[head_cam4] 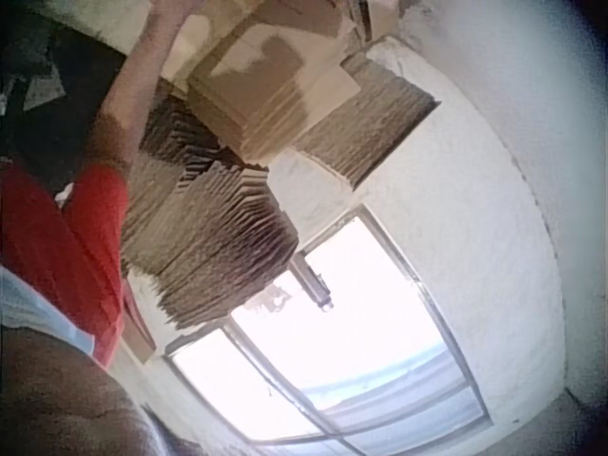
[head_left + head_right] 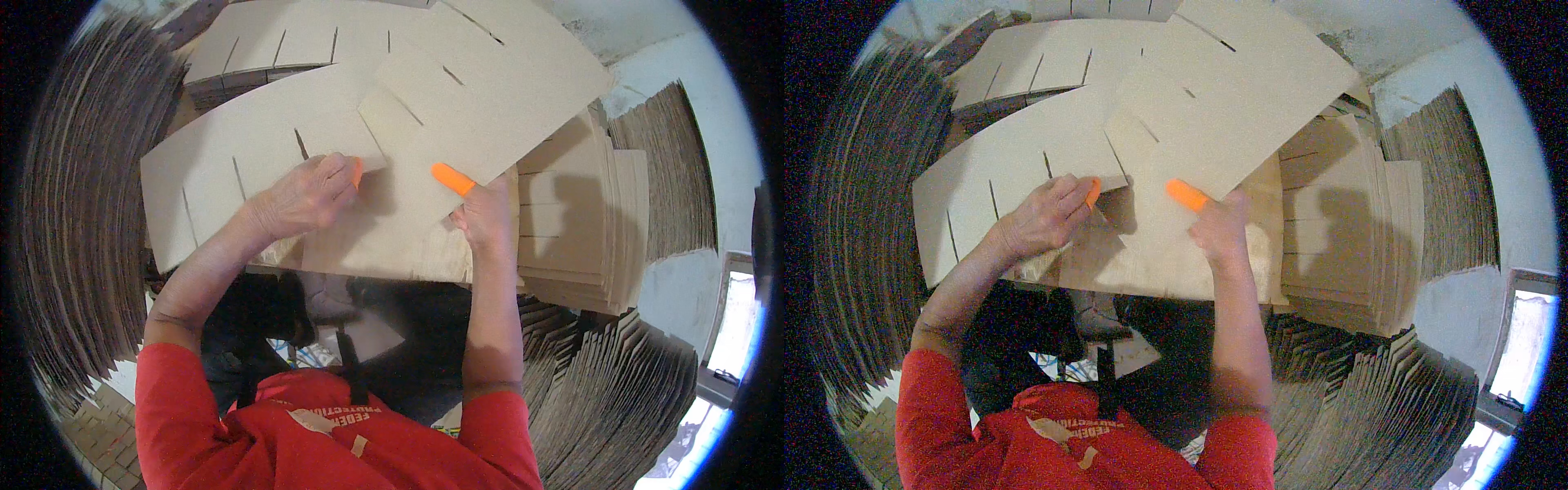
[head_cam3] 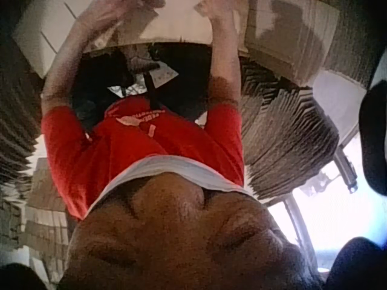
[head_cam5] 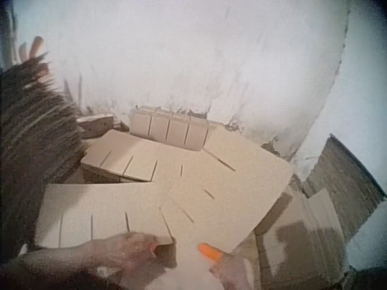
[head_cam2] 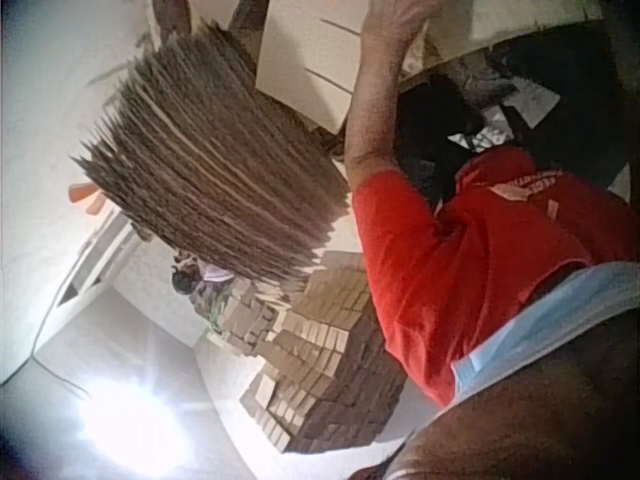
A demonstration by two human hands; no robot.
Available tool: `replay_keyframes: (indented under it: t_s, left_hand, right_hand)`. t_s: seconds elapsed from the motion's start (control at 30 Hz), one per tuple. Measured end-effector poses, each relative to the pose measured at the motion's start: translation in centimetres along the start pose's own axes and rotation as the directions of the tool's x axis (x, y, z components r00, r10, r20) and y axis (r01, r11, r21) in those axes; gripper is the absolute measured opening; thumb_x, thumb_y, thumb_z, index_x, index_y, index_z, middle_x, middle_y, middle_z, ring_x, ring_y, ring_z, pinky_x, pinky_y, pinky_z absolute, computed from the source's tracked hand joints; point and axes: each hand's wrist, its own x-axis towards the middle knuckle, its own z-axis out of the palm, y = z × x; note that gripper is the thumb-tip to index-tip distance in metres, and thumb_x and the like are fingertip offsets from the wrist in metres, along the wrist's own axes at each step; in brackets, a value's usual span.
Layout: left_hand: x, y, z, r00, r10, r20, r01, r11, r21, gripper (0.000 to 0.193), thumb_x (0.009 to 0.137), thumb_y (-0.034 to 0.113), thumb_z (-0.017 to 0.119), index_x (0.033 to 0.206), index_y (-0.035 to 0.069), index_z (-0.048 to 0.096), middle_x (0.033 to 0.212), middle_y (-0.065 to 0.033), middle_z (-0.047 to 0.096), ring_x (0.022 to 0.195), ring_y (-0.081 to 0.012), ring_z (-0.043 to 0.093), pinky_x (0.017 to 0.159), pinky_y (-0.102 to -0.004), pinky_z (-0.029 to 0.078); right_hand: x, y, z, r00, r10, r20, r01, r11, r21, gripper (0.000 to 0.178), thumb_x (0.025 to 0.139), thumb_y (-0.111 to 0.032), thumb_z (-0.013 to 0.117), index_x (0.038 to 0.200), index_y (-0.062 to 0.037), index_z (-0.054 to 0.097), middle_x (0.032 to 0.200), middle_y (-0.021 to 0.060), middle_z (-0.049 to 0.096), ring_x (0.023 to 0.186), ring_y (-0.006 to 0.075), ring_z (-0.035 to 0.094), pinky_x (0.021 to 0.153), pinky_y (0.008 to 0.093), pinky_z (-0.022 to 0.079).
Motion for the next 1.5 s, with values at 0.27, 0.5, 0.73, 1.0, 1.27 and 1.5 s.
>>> replay_keyframes:
  t_s: [0.27, 0.5, 0.73, 1.0, 1.27, 1.5]
  left_hand:
    - [0.0, -0.2, 1.0, 0.995, -0.080, -0.052, 0.080, 0.997, -0.005, 0.032, 0.065, 0.012, 0.061, 0.091, -0.007, 0.058, 0.100, -0.0156, 0.055, 0.093, -0.0240, 0.053, 0.071, -0.0312, 0.055]
    - [-0.1, 0.4, 0.9, 0.999, -0.031, 0.012, 0.032, 0.989, -0.147, 0.046, 0.063, 0.014, 0.060, 0.104, -0.009, 0.057, 0.109, -0.0186, 0.054, 0.092, -0.0278, 0.055, 0.073, -0.0347, 0.055]
    - [1.2, 5.7, 0.1, 0.995, 0.076, -0.062, -0.085, 0.986, -0.142, 0.055, 0.064, 0.014, 0.060, 0.114, -0.009, 0.057, 0.111, -0.0188, 0.057, 0.095, -0.0291, 0.057, 0.075, -0.0357, 0.055]
    - [3.2, -4.2, 3.2, 0.902, -0.371, -0.219, 0.340, 0.926, -0.166, 0.066, 0.076, 0.045, 0.071, 0.122, 0.000, 0.055, 0.112, -0.0117, 0.060, 0.101, -0.0322, 0.054, 0.084, -0.0425, 0.045]
    - [5.5, -15.6, 10.7, 0.847, -0.525, 0.083, 0.489, 0.831, 0.264, 0.044, 0.085, 0.024, 0.061, 0.121, 0.001, 0.052, 0.111, -0.0148, 0.058, 0.110, -0.0318, 0.053, 0.091, -0.0431, 0.044]
    - [7.1, -15.5, 9.9, 0.903, -0.372, 0.212, 0.298, 0.902, 0.313, 0.025, 0.080, 0.014, 0.056, 0.102, 0.002, 0.057, 0.098, -0.0129, 0.061, 0.101, -0.0302, 0.055, 0.086, -0.0386, 0.047]
  right_hand:
    - [-2.2, -4.4, 0.3, 0.995, 0.089, -0.032, -0.078, 0.964, 0.254, 0.037, 0.077, 0.008, 0.059, 0.114, 0.0009, 0.063, 0.108, 0.0147, 0.067, 0.097, 0.0235, 0.065, 0.083, 0.0348, 0.051]
    - [-2.1, -4.7, -0.1, 0.980, 0.139, -0.145, -0.038, 0.835, 0.548, 0.031, 0.080, 0.007, 0.062, 0.110, 0.0040, 0.061, 0.102, 0.0127, 0.068, 0.089, 0.0208, 0.066, 0.075, 0.0319, 0.053]
    - [-1.5, -2.6, 3.2, 0.954, -0.052, -0.297, 0.122, 0.967, 0.223, 0.033, 0.078, -0.005, 0.075, 0.108, 0.0006, 0.061, 0.098, 0.0102, 0.066, 0.091, 0.0187, 0.061, 0.077, 0.0322, 0.049]
    - [-1.7, -1.9, 6.0, 0.945, 0.090, -0.315, 0.041, 0.921, 0.386, 0.032, 0.076, -0.001, 0.075, 0.105, 0.0036, 0.062, 0.100, 0.0104, 0.066, 0.089, 0.0190, 0.060, 0.080, 0.0320, 0.047]
    - [-1.2, -1.3, 6.3, 0.963, 0.059, -0.264, 0.055, 0.913, 0.405, 0.034, 0.076, 0.001, 0.073, 0.107, 0.0050, 0.060, 0.099, 0.0107, 0.066, 0.088, 0.0191, 0.060, 0.079, 0.0303, 0.047]
    - [-0.6, 0.5, 6.2, 0.955, 0.141, -0.262, -0.049, 0.944, 0.326, 0.050, 0.077, 0.002, 0.072, 0.122, 0.0037, 0.049, 0.113, 0.0125, 0.062, 0.097, 0.0200, 0.061, 0.081, 0.0305, 0.048]
